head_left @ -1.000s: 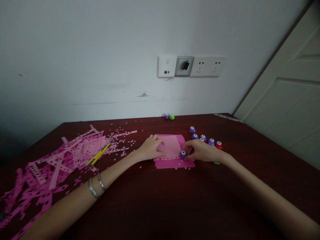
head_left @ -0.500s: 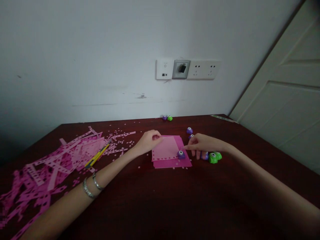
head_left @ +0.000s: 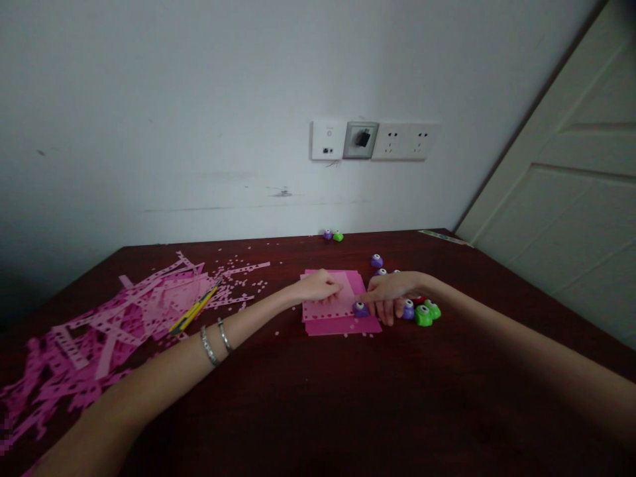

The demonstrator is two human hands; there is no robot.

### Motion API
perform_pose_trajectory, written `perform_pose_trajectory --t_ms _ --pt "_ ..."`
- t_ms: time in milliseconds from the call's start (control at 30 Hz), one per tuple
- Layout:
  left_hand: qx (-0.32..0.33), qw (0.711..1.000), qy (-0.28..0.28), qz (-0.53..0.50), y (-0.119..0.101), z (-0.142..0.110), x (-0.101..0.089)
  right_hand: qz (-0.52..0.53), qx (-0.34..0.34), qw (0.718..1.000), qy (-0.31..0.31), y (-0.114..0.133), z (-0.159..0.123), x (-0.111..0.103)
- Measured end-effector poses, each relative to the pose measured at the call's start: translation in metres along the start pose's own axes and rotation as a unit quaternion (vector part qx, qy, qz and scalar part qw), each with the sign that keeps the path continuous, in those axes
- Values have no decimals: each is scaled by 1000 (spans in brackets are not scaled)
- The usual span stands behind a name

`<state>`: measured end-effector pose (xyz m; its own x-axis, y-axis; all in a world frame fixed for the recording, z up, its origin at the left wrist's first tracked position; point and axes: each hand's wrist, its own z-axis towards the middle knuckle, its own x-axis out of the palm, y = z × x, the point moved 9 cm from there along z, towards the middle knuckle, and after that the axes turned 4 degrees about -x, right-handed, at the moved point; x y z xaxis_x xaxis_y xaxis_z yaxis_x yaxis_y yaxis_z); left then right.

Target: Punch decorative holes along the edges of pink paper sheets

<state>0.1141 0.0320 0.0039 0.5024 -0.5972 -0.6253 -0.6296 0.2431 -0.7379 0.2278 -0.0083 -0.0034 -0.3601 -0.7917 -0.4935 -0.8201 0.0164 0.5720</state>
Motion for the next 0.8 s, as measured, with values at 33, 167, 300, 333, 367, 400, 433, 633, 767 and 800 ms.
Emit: perform_pose_trajectory --t_ms 33,167,300,333,367,400,433,633,767,800 --pt "3 1000 7 0 -2 0 3 -4 1 1000 5 1 0 1" --pt "5 1000 12 11 -4 0 7 -9 2 999 36 4 1 6" --pt "6 1000 12 22 -4 1 9 12 4 999 40 4 1 6" --pt "7 1000 12 24 -3 1 9 15 5 999 38 4 1 6" --pt "8 1000 11 25 -3 2 9 14 5 999 35 4 0 6" --pt "10 1000 9 26 -2 2 9 11 4 999 33 4 0 5" --pt "13 1000 8 25 -3 3 9 9 2 999 32 4 -1 6" --pt "41 999 -7 -4 -12 0 3 12 1 1000 28 6 -6 10" --pt "0 996 71 -51 -17 -4 14 31 -3 999 17 7 -6 12" --pt "-11 993 99 -62 -18 -5 18 36 -3 999 16 6 -6 12"
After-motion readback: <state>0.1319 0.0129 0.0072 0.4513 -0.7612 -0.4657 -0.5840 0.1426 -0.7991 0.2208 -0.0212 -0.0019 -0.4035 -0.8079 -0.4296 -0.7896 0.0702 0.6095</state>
